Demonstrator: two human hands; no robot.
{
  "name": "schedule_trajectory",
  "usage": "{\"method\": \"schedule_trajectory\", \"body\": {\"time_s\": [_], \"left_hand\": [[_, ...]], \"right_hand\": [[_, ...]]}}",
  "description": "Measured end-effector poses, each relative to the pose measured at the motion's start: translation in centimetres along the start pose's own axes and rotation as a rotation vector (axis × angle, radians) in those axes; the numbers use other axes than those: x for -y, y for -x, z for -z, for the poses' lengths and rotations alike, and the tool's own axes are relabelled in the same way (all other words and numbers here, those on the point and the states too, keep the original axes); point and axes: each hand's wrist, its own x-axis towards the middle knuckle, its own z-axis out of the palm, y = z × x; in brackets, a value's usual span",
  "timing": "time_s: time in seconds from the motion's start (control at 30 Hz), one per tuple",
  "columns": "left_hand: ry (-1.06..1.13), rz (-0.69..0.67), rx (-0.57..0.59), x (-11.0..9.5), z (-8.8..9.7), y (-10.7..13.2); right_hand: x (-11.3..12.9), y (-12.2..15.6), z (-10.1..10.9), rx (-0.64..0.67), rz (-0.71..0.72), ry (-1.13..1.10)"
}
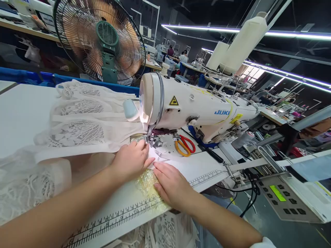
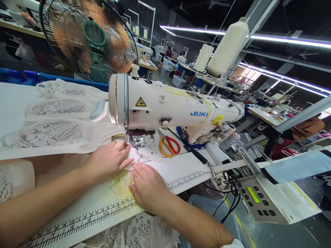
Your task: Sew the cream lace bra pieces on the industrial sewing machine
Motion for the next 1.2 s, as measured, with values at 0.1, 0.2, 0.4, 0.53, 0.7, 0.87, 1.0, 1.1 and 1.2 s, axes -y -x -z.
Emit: {"method": "schedule_trajectory", "body": {"time_s": [0.1, 0.2, 0.4, 0.53, 0.7, 0.87, 1.0, 1.1, 1.2], "left_hand": [[-0.014, -0.023, -0.003, 0.3, 0.0, 0.1], [-0.008, -0.043, -0.01, 0.5, -0.1, 0.2], [0.006, -0.057, 0.023, 0.6, -0.1, 0.0], [-0.014, -0.053, 0.019, 0.8, -0.2, -0.3], [-0.059, -0.076, -0.022, 0.9, -0.1, -0.2], [-0.063, -0.239, 0.06, 0.3, 0.5, 0.7], [0.005, -0.205, 0.247, 0.2, 0.3, 1.4], [0.031, -0.193, 0.25, 0.8, -0.1, 1.5], [0.014, -0.197, 0.178, 1.4, -0.4, 1.6]], "right_hand": [[-0.1, 0.1, 0.0, -0.017, 0.03, 0.002], [-0.1, 0.2, 0.2, -0.03, 0.067, 0.003], [-0.1, 0.3, 0.3, -0.019, 0.087, 0.024], [0.0, -0.1, 0.2, -0.003, 0.062, 0.045], [0.1, -1.4, 0.0, 0.017, 0.061, 0.069], [0.1, -2.2, -0.2, 0.034, 0.042, 0.017], [-0.1, -2.1, 0.1, 0.024, 0.049, -0.043], [-0.3, -1.8, 0.3, -0.012, 0.049, -0.09], [-0.4, -1.5, 0.3, -0.071, 0.037, -0.117]]}}
